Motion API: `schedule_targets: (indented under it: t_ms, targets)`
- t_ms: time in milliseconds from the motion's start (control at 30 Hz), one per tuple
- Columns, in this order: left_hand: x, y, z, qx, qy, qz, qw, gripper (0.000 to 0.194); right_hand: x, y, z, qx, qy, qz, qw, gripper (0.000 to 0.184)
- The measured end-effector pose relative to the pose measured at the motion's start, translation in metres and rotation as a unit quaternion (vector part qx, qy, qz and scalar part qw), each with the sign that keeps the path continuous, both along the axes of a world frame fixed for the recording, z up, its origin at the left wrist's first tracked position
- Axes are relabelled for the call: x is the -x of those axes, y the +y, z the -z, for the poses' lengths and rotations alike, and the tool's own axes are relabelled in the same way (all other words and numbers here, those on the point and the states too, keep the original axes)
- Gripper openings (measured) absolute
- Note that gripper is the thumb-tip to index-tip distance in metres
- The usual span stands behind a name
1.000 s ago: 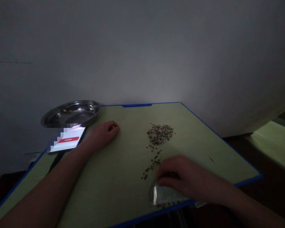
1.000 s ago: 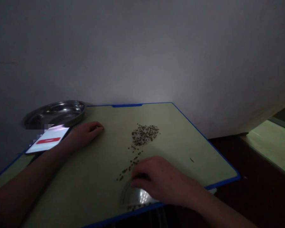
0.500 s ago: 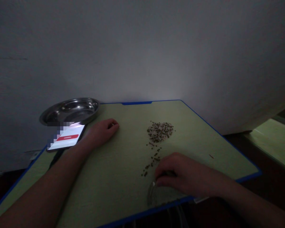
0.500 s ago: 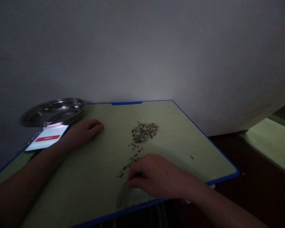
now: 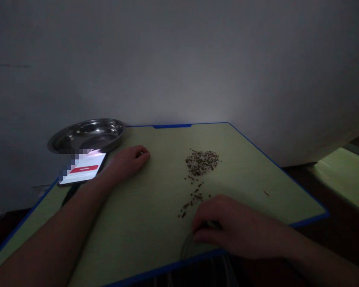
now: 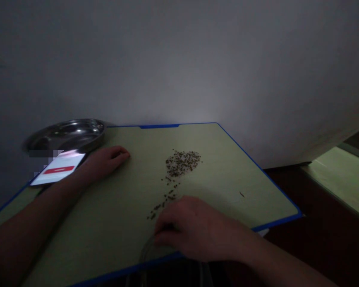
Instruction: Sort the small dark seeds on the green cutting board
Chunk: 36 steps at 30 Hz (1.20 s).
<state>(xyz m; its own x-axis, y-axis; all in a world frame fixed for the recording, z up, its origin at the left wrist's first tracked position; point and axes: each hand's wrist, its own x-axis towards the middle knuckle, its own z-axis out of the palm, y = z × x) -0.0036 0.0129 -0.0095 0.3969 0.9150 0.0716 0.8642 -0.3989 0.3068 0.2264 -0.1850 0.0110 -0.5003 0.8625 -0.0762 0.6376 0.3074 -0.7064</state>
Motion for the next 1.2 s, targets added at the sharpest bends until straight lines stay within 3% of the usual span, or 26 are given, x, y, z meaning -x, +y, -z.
schedule_targets:
  t_ms: [67,200,333,600,900,1200]
  targets:
    - [-0.001,-0.001,-0.001,0.002,0.002,-0.004,1.000,0.039,-0.001,-0.001,-0.005,-0.015,0.001,0.018,1.000,0.010]
    - [0.000,-0.001,0.000,0.002,-0.004,-0.003,1.000,0.040,-0.022,0.004,-0.019,-0.075,0.037,0.129,0.988,0.015]
    - [0.000,-0.002,0.000,-0.007,-0.004,0.007,1.000,0.039,-0.050,0.013,-0.020,-0.099,0.026,0.200,0.974,0.023]
    - [0.000,-0.005,-0.001,-0.009,-0.020,0.011,1.000,0.037,-0.049,0.020,-0.012,-0.061,-0.059,0.128,0.988,0.018]
    - [0.001,-0.006,0.000,-0.006,-0.026,0.007,1.000,0.035,-0.034,0.023,0.001,-0.023,-0.067,0.097,0.993,0.016]
    - [0.000,-0.007,-0.001,0.002,-0.024,0.003,1.000,0.035,-0.027,0.053,0.001,-0.073,-0.100,0.066,0.990,0.014]
